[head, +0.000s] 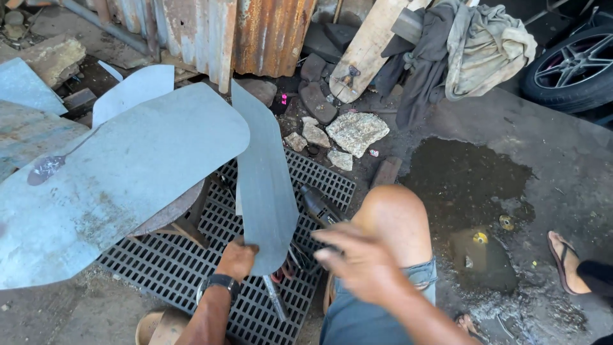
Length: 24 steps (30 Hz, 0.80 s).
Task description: Handling and inspecting a large piece of sheet metal in a workshop environment.
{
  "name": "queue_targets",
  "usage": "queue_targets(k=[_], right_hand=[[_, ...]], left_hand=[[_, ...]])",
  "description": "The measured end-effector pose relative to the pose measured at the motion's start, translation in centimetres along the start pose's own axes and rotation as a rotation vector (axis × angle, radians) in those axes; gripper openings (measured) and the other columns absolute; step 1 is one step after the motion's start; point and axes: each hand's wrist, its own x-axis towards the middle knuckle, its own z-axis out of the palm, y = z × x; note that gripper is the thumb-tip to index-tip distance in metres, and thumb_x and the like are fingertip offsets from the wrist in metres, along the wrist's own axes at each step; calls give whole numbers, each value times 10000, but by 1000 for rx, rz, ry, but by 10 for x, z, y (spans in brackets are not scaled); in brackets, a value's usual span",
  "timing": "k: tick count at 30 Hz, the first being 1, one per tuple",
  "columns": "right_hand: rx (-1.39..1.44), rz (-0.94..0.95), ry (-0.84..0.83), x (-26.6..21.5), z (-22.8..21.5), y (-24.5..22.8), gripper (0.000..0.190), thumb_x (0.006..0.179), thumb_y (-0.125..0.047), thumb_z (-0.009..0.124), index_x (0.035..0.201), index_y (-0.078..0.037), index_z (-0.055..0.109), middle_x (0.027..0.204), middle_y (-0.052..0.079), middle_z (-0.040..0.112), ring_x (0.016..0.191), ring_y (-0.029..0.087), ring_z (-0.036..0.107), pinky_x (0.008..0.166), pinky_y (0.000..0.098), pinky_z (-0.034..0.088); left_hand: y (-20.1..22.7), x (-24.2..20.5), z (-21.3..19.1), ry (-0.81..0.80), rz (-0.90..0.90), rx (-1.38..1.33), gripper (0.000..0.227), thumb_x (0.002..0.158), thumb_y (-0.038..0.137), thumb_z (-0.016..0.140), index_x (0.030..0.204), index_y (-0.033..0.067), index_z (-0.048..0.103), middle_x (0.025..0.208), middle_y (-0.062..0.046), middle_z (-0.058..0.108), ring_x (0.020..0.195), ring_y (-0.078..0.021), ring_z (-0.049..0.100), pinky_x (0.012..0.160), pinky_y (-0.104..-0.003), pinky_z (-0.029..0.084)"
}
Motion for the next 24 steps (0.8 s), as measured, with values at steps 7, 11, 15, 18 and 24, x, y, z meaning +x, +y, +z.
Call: queue_targets(k=[7, 11, 15, 18, 24], right_hand=[[-234, 63, 398, -70, -104, 65, 201, 857, -152, 769, 1041, -139, 850, 1144, 19, 801, 1037, 127, 750, 783, 269, 644], [-273, 168, 239, -96, -113, 77, 392, 811, -154, 814, 1199, -205, 832, 1270, 19, 789, 1202, 155, 721, 1089, 328, 540], [-300, 290, 118, -105, -110, 82, 515, 779, -188, 852, 1279, -291, 783, 1325, -18, 764, 1254, 162, 701, 1106, 366, 518], [-256, 284, 103, -112, -102, 93, 359, 803, -174, 847, 1148, -260, 799, 1184, -59, 762, 1075, 136, 705, 915, 364, 536], [-217, -77, 126, -115, -99, 103, 154, 807, -88, 777, 894, -189, 698, 1236, -21, 717, 1213, 212, 653, 1009, 441, 458]], left_hand=[[-50, 54, -4, 150, -90, 188, 357, 958, 222, 543, 1257, 80, 676, 1112, -143, 739, 916, -280, 666, 807, -421, 529], [-72, 76, -4, 159, -114, 309, 457, 985, 421, 588, 1313, 113, 668, 1248, -134, 748, 1120, -335, 705, 976, -470, 528], [-86, 83, -7, 165, -92, 397, 455, 980, 430, 588, 1321, 134, 646, 1274, -178, 744, 1162, -365, 710, 1015, -480, 542], [-73, 68, -12, 188, -78, 446, 475, 950, 443, 597, 1323, 154, 647, 1300, -180, 723, 1171, -395, 695, 979, -510, 558], [-39, 36, -19, 236, -114, 437, 664, 1014, 437, 514, 1623, 208, 381, 1464, -204, 625, 1290, -360, 648, 1057, -500, 521]])
